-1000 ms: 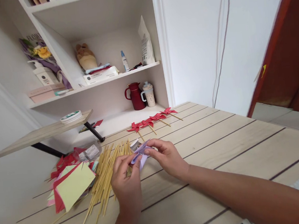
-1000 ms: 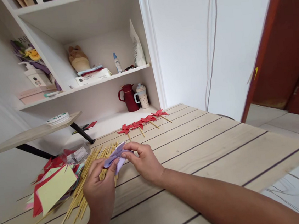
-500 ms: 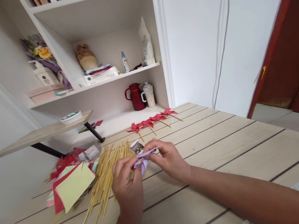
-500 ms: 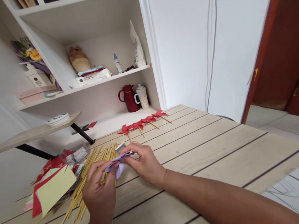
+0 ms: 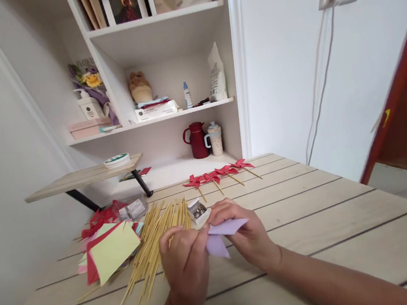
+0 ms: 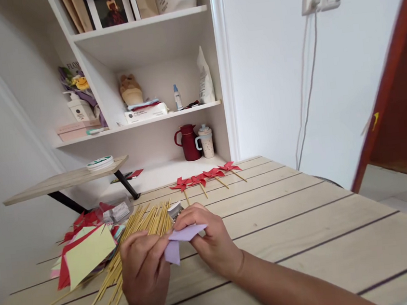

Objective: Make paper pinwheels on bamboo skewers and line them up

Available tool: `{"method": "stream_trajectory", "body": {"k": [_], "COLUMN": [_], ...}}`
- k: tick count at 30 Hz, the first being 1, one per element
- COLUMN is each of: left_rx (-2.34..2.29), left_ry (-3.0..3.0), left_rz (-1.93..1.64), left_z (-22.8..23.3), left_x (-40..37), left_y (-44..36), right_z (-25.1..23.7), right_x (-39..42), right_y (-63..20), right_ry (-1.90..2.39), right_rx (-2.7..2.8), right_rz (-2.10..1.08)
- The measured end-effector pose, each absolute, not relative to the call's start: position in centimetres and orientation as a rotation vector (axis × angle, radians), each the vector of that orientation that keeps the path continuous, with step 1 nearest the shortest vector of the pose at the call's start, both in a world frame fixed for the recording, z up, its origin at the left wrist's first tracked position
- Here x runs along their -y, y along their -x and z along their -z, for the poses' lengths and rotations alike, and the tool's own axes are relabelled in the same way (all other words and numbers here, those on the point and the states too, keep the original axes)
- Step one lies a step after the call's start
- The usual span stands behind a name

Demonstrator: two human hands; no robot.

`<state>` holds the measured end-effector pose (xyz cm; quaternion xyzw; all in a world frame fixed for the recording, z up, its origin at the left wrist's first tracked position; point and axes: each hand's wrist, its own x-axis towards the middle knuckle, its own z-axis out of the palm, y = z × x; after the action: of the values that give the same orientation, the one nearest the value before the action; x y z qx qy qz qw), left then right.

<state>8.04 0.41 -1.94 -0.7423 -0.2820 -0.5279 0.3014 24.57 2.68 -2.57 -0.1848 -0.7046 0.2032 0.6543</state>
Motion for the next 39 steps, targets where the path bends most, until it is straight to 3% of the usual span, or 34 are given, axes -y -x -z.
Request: {"method": "stream_trajectory", "body": {"k": [13,39], "left_rx": [0.682,0.728], "left_ry": [2.000,1.988], "left_rz": [1.381,1.388], "left_z": [1.4,1.6], "left_x": [0.2,-0.6], "left_y": [-7.8,-8.1], "right_z": [1.5,1.8], "right_x": [-2.4,-3.1], "right_y": [-25.2,-25.3], "right_ry": [0.310,0.317], "right_rx": [1.696,1.717], "right_rz": [-0.284,-0.215]}}
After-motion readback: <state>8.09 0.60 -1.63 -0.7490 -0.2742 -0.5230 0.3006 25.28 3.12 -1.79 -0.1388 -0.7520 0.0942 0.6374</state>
